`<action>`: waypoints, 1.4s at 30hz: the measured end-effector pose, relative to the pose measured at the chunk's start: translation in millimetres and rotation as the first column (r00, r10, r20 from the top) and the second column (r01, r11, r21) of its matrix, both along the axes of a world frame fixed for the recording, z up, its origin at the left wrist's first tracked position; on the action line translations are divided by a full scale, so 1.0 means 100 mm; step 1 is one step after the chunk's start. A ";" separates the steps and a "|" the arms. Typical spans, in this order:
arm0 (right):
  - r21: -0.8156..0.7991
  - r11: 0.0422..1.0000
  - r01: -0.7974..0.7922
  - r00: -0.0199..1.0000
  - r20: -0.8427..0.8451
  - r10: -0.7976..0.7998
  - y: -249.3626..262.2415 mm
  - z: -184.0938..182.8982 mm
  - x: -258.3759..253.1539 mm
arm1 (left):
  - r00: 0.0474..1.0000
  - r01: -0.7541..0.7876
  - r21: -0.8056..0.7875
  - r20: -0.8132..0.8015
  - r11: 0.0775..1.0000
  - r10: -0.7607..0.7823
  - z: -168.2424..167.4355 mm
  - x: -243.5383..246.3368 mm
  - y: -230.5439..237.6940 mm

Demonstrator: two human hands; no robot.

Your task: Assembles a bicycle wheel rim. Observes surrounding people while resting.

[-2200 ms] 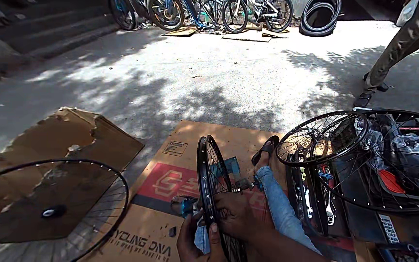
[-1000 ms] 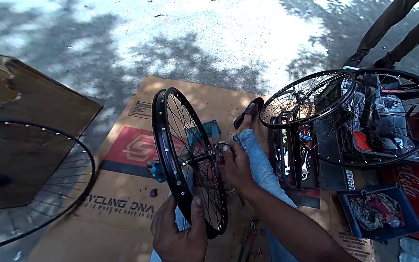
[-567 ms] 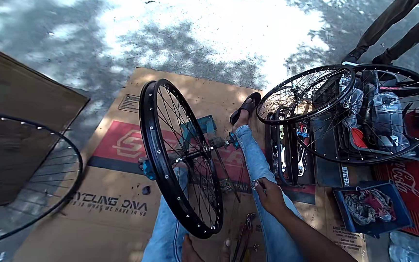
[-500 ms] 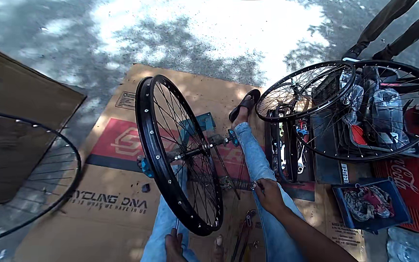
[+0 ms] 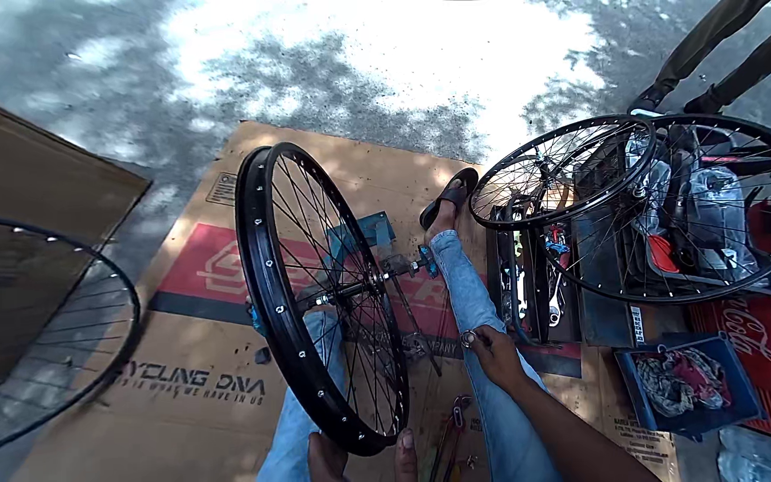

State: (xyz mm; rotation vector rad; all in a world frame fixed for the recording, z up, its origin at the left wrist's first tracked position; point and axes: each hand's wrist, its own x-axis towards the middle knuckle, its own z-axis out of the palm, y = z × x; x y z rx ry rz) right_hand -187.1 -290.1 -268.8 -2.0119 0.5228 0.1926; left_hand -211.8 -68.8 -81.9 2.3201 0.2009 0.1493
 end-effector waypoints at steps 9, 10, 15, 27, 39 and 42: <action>-0.070 0.998 -0.002 1.000 -0.016 0.001 0.05 -0.08 0.02 | 0.999 -0.026 0.156 0.046 0.987 0.019 0.14 0.25 0.04; -0.080 0.997 -0.008 1.000 -0.020 0.006 0.06 -0.07 0.03 | 0.999 -0.022 0.151 0.032 0.988 0.018 0.09 0.20 0.06; -0.127 0.992 -0.029 0.999 -0.029 0.025 0.06 -0.06 0.02 | 0.995 0.002 0.163 -0.102 0.987 0.014 -0.33 -0.12 0.09; -0.145 0.989 -0.018 0.999 -0.030 0.014 0.08 -0.03 0.03 | 0.997 -0.077 -0.137 -0.032 0.988 0.073 -0.60 -0.22 0.17; -0.142 0.990 0.005 0.999 -0.038 -0.011 0.09 -0.02 0.04 | 0.964 -0.035 0.110 -0.258 0.993 0.063 -0.77 -0.26 0.22; -0.143 0.989 0.020 1.000 -0.009 -0.021 0.10 -0.05 0.03 | 0.975 -0.007 0.102 -0.220 0.995 0.029 -0.75 -0.25 0.22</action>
